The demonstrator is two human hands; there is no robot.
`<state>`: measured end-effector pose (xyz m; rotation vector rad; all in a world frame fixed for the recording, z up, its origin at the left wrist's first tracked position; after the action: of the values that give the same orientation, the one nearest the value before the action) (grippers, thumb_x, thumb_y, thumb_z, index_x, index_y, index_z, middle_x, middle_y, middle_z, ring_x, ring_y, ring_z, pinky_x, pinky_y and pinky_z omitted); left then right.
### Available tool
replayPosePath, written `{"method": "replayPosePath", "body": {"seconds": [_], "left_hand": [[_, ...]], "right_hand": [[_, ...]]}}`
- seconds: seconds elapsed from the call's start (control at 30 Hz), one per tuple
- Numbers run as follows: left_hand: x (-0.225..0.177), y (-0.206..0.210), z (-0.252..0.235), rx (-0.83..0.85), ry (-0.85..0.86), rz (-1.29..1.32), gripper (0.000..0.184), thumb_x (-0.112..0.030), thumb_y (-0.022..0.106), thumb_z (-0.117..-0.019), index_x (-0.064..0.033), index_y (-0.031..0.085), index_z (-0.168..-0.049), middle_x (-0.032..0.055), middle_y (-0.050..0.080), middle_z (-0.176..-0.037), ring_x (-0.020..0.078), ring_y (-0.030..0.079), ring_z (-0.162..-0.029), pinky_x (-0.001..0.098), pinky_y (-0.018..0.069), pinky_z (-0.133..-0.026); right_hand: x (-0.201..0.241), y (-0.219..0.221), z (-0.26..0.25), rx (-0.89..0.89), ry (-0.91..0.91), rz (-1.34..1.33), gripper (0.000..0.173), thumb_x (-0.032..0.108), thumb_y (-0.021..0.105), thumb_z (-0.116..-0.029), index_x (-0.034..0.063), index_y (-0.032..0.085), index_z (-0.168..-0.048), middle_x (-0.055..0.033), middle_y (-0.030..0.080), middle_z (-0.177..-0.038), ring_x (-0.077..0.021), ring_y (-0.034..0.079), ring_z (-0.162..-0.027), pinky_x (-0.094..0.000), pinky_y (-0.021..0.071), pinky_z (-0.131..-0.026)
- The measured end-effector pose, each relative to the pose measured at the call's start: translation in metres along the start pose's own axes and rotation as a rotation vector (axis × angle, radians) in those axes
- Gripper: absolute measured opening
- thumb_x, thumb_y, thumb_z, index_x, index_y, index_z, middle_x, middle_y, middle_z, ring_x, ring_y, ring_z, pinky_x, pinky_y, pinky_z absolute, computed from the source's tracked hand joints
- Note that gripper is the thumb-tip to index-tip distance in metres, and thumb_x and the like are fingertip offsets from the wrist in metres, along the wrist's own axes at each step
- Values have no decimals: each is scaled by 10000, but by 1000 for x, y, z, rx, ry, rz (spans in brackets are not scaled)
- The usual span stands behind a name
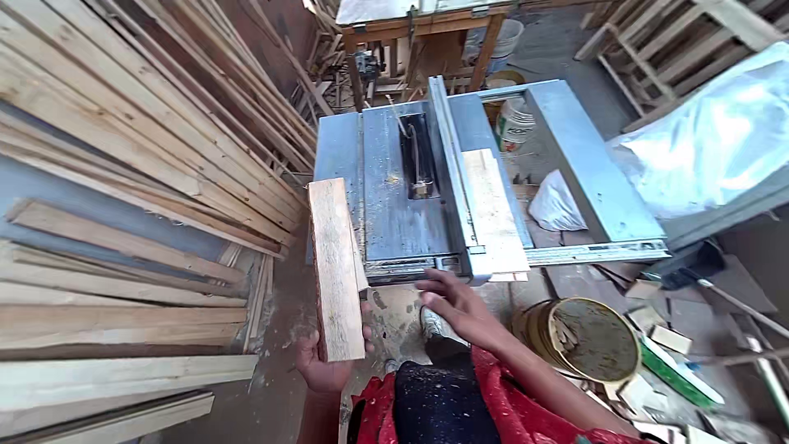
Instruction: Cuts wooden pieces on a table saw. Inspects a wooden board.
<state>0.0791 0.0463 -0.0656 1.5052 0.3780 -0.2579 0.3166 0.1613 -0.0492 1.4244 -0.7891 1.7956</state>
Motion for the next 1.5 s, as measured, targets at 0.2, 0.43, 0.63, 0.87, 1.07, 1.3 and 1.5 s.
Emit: {"method": "replayPosePath", "body": {"seconds": [0.2, 0.43, 0.63, 0.87, 1.07, 1.3, 1.5], "left_hand": [[89, -11, 15, -120, -108, -173, 641, -329, 528, -923, -13, 412, -1469, 271, 613, -1331, 414, 668, -1132, 602, 579, -883], [136, -35, 7, -275, -140, -983, 775, -80, 530, -955, 40, 127, -1606, 217, 642, -1287, 235, 688, -1094, 409, 586, -948], [169, -24, -30, -221, -204, -1215, 666, -139, 495, -1008, 21, 243, -1603, 209, 567, -1444, 196, 639, -1219, 366, 531, -1041], [171, 13, -83, -218, -274, -1358, 725, -194, 531, -1055, -193, 143, -1668, 118, 415, -1617, 246, 626, -1270, 469, 525, -1050], [135, 18, -93, -109, -204, -1692, 653, -386, 661, -984, -163, 453, -1561, 134, 540, -1424, 257, 628, -1205, 475, 568, -988], [142, 6, -74, 135, 176, -1992, 678, -434, 768, -894, -155, 569, -1478, 12, 542, -1513, 233, 515, -1357, 455, 431, -1130], [135, 22, -85, 170, 291, -2206, 653, -448, 711, -935, -177, 534, -1503, -19, 578, -1487, 191, 562, -1309, 434, 410, -1121]], "right_hand": [[9, 39, -31, 34, 65, -179, 426, 168, 673, -990, 48, 524, -1371, -76, 762, -1009, -179, 751, -894, -382, 630, -838], [-30, -8, 1, -74, 251, 874, 765, 480, 602, -979, 81, 357, -1585, -180, 720, -1140, -359, 691, -1076, -574, 538, -934], [-14, -29, 36, 190, -43, 1292, 828, 521, 726, -892, 69, 451, -1528, -146, 462, -1576, -334, 328, -1522, -622, 165, -1247], [-2, -45, -16, 311, -72, 1785, 1349, 797, 788, -555, -45, 393, -1532, -226, 402, -1595, -416, 160, -1566, -675, -41, -1233], [11, -46, -43, 326, -175, 1841, 1265, 800, 778, -438, -50, 557, -1348, -183, 611, -1351, -399, 417, -1429, -702, 22, -1225], [17, -48, -54, 329, -154, 1862, 1299, 821, 773, -406, -56, 557, -1339, -187, 617, -1345, -406, 419, -1431, -702, 29, -1225], [18, -54, -71, 320, -147, 1857, 1292, 829, 768, -414, -40, 560, -1348, -175, 618, -1355, -392, 430, -1427, -704, 36, -1222]]}}
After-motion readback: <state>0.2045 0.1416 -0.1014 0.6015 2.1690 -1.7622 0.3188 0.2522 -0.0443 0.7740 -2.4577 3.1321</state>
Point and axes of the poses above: each hand's wrist, its own z-axis away from the middle knuckle, its own y-axis out of the palm, x = y × z, the point moved 5 cm from there along -z, towards the middle knuckle
